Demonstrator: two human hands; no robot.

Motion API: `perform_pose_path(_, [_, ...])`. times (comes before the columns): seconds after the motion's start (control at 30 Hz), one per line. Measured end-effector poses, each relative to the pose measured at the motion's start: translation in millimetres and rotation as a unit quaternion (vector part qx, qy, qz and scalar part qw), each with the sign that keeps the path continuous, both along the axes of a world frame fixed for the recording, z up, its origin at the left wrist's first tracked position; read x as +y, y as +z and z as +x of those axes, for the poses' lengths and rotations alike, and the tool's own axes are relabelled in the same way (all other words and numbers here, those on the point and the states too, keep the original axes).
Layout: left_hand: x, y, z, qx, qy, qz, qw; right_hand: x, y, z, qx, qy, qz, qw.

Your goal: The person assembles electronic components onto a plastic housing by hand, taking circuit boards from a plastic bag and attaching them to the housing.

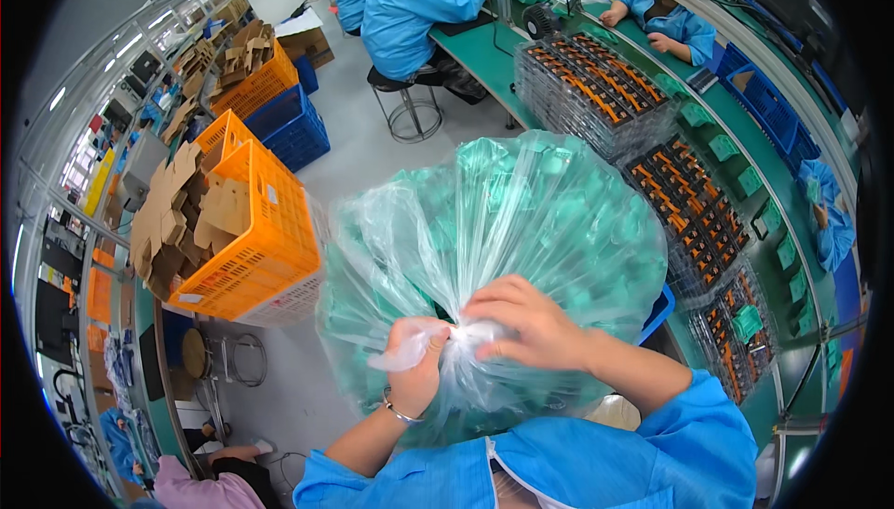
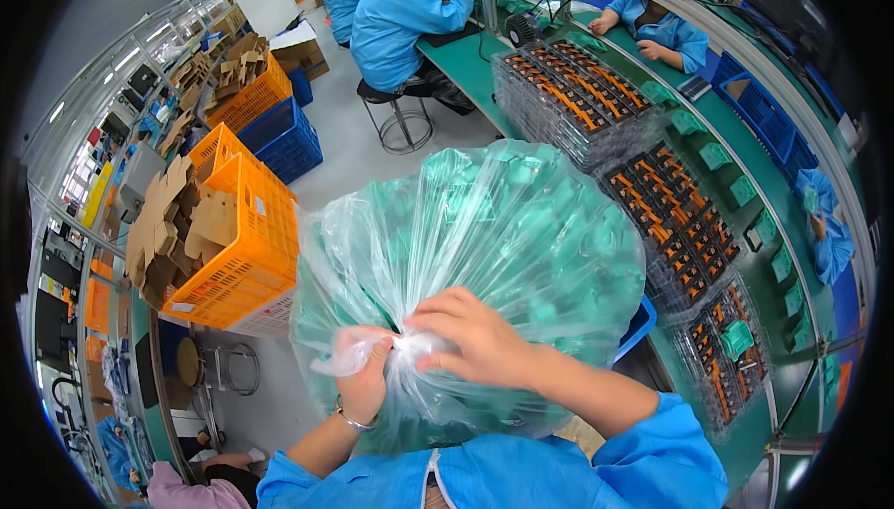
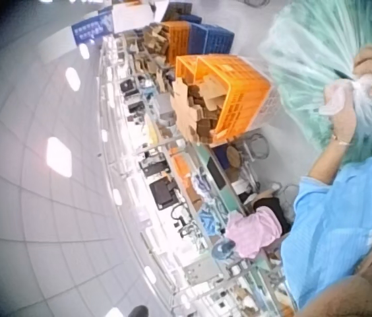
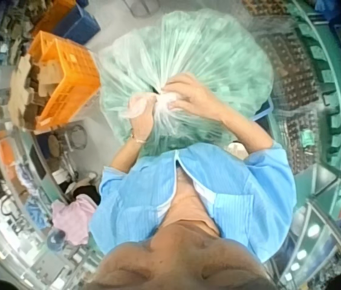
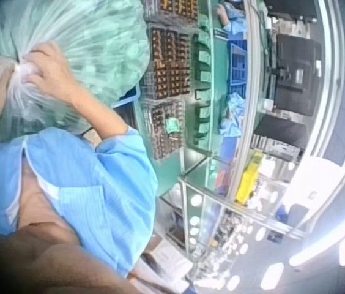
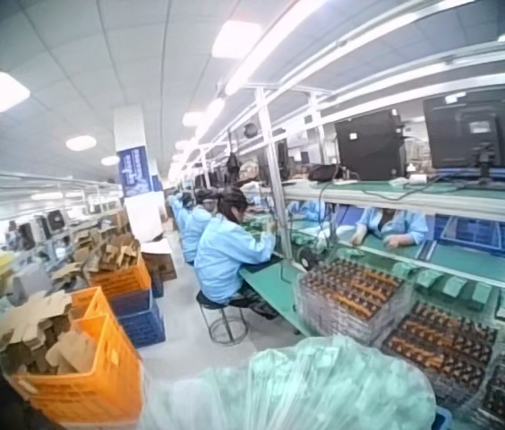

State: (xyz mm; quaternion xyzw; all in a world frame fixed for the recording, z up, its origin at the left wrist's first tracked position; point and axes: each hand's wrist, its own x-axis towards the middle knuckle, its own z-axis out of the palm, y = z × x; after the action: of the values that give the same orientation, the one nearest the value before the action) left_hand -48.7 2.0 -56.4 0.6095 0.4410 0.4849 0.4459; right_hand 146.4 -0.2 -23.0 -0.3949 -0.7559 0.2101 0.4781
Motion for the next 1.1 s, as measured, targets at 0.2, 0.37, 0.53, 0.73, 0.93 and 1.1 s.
perform_pose_path(0.2, [12.0,15.1,8.6,-0.169,-0.043,-0.128,0.976,24.8,-14.4,-9.3,0.028,-0.001,-0.13,0.991])
perform_pose_path(0.37, [12.8,17.6,7.3,-0.187,-0.11,-0.173,0.961,27.0,-20.4,-9.7,0.172,-0.038,-0.35,0.92])
perform_pose_path(0.53, [11.0,10.9,7.5,-0.163,-0.065,-0.187,0.967,26.5,-10.9,-9.6,0.239,-0.06,-0.31,0.918])
perform_pose_path(0.73, [18.2,-0.6,-9.9,-0.02,-0.024,-0.156,0.987,-16.8,12.1,-1.9,0.054,-0.081,-0.012,0.995])
perform_pose_path(0.93, [16.6,18.3,13.1,-0.181,-0.015,-0.201,0.963,-11.4,-9.1,-21.0,-0.033,-0.114,0.002,0.993])
perform_pose_path(1.1, [8.8,13.4,13.8,-0.137,0.045,-0.197,0.97,-26.5,-15.0,-22.2,-0.047,-0.071,0.084,0.993])
